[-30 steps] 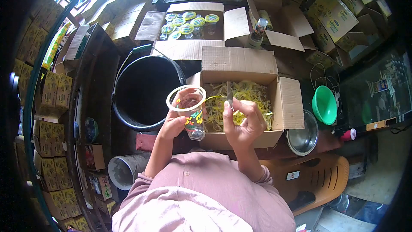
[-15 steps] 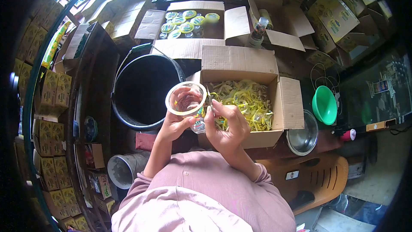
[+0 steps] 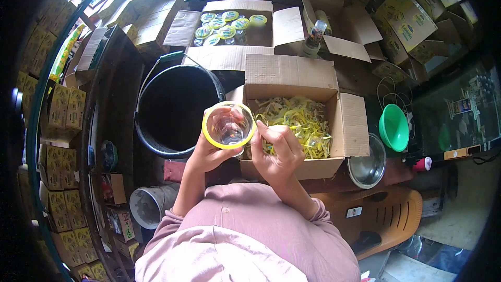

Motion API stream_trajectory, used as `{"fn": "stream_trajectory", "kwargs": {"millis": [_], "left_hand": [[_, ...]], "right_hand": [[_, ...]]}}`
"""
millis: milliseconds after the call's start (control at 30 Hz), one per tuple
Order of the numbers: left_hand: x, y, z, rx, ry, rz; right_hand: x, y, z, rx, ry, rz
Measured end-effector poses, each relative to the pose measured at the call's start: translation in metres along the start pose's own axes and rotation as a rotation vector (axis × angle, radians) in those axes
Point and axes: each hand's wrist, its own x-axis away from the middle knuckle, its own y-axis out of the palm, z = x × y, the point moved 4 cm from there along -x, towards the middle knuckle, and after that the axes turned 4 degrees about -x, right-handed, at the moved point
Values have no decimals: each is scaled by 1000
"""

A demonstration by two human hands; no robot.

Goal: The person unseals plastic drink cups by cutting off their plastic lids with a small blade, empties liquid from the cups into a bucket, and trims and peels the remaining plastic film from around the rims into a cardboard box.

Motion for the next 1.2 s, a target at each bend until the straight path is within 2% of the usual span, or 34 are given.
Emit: {"fn": "stream_trajectory", "kwargs": {"millis": [267, 567, 667, 767, 967, 1200], "left_hand": [[0, 1, -2, 31, -11, -13], [1, 0, -3, 15, -10, 3], [0, 2, 2, -43, -18, -27], [2, 3, -1, -91, 3, -37], [-1, 3, 0, 2, -42, -23], [-1, 3, 2, -56, -31, 4]], "right_hand": [[1, -5, 3, -143, 107, 30], [5, -2, 0, -96, 40, 27], [3, -3, 2, -36, 43, 7], [0, -4, 5, -103, 79, 6], [4, -10, 5, -119, 122, 48], [7, -7, 2, -108, 38, 24]]}}
